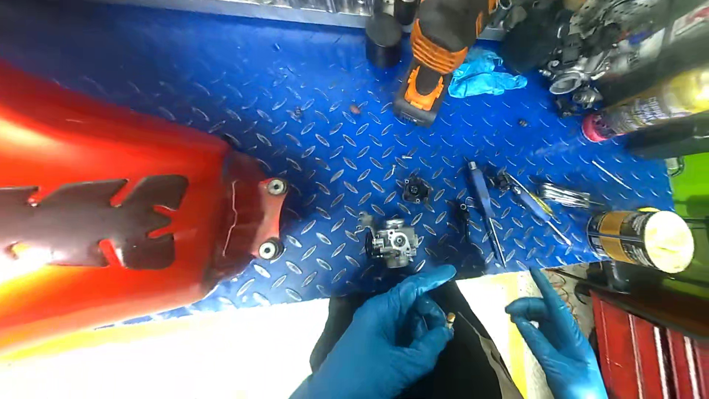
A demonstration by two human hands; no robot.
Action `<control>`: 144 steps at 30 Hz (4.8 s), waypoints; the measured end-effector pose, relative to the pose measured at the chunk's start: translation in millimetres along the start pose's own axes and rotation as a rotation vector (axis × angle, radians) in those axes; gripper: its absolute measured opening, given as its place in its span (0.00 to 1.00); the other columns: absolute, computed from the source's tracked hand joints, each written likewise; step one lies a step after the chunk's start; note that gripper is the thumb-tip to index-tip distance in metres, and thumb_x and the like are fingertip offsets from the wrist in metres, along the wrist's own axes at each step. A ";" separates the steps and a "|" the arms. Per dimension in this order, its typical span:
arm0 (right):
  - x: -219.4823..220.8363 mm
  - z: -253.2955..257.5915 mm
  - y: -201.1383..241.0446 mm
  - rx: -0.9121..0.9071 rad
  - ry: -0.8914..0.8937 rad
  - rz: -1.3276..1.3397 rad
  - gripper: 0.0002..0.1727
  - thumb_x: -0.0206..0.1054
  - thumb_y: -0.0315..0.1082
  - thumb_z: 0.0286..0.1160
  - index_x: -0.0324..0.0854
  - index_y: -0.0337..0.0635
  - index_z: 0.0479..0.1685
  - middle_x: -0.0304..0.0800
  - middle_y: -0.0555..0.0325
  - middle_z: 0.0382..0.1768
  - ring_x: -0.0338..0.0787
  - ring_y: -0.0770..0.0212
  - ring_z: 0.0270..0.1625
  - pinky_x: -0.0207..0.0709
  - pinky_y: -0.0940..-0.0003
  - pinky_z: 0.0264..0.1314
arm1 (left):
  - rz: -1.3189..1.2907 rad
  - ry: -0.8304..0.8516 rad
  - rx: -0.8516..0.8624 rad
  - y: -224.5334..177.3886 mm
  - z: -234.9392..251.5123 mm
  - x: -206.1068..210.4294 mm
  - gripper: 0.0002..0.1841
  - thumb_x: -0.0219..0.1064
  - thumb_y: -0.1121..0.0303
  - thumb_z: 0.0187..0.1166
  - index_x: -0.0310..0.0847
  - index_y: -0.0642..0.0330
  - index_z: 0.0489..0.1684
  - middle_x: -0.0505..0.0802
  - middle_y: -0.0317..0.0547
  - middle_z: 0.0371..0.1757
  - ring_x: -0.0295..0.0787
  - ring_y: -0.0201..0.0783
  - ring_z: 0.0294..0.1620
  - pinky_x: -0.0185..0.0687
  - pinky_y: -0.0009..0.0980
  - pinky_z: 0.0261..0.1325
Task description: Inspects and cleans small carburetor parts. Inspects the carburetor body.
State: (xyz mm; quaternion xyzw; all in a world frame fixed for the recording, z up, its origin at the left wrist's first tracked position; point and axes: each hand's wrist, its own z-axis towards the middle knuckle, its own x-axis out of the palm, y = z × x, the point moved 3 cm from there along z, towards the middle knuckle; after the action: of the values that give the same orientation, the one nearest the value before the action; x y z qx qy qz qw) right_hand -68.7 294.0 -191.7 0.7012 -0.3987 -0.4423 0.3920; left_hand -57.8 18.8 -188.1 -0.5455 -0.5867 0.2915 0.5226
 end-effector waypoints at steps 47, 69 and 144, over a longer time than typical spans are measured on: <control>73.9 49.0 35.1 -0.362 -0.355 0.114 0.46 0.73 0.30 0.73 0.55 0.57 0.94 0.92 0.67 0.44 0.90 0.70 0.48 0.85 0.75 0.58 | 1.184 -0.148 0.269 18.7 56.5 -89.2 0.50 0.76 0.28 0.47 0.83 0.54 0.73 0.91 0.52 0.62 0.85 0.56 0.66 0.77 0.60 0.69; 68.0 23.5 102.1 -0.581 -0.180 0.116 0.44 0.70 0.37 0.80 0.50 0.63 0.94 0.91 0.83 0.49 0.89 0.80 0.49 0.82 0.81 0.62 | 1.171 -0.212 0.794 -37.0 3.0 -62.0 0.51 0.70 0.23 0.59 0.72 0.46 0.82 0.91 0.43 0.58 0.85 0.41 0.60 0.73 0.42 0.73; 101.3 29.1 138.9 -0.672 0.053 -0.788 0.31 0.66 0.40 0.83 0.66 0.48 0.86 0.93 0.56 0.40 0.86 0.53 0.44 0.72 0.57 0.57 | -0.430 0.108 -0.393 -30.7 20.8 -45.7 0.18 0.61 0.51 0.84 0.72 0.50 0.63 0.93 0.40 0.48 0.95 0.36 0.47 0.94 0.35 0.46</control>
State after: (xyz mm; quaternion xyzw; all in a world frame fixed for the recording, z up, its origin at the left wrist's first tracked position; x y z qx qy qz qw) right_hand -95.9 144.4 -106.3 0.6447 0.0696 -0.6420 0.4091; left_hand -94.0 -26.7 -179.5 -0.5141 -0.7055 0.0254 0.4872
